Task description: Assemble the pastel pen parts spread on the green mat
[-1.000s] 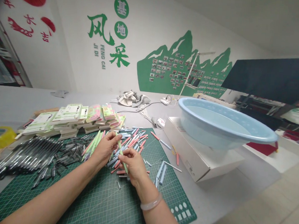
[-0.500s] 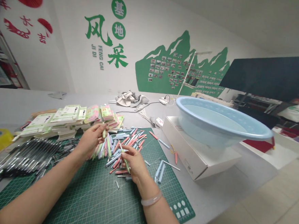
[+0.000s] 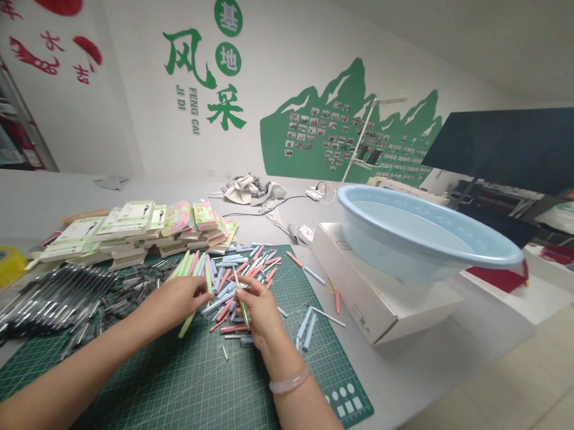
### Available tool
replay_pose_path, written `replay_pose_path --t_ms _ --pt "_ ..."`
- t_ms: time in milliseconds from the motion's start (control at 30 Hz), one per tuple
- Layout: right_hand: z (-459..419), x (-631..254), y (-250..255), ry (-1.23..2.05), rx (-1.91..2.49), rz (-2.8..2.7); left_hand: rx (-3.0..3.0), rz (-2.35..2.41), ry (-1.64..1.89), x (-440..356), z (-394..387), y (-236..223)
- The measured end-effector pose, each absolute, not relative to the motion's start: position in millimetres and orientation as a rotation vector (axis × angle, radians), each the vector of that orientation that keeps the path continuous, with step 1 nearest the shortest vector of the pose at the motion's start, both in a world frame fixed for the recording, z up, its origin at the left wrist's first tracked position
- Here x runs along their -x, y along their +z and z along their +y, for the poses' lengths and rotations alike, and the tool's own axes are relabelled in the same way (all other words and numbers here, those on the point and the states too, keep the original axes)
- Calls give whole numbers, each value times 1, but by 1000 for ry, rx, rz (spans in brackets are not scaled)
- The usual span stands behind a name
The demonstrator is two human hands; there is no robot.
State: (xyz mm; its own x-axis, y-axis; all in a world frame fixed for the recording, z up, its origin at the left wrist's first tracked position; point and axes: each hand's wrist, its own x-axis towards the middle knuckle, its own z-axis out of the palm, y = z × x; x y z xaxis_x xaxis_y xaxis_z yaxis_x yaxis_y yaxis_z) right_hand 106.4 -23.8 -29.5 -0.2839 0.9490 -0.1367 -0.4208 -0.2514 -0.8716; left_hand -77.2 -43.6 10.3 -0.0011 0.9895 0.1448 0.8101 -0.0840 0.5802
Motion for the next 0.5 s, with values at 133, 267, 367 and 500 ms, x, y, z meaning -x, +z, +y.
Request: replay_pose_path --t_ms 133,267,367,500 --pt "-25 -104 -31 1719 864 -971 -1503 1395 1121 57 -28 24" --pt "-27 -103 -31 1696 886 -1023 -1169 1148 1151 45 -15 9" --pt "-26 -104 -30 1714 890 -1011 -1070 1120 1184 47 -8 -4" --pt "-24 -109 -29 1803 926 -1029 -950 1160 1296 62 2 -9"
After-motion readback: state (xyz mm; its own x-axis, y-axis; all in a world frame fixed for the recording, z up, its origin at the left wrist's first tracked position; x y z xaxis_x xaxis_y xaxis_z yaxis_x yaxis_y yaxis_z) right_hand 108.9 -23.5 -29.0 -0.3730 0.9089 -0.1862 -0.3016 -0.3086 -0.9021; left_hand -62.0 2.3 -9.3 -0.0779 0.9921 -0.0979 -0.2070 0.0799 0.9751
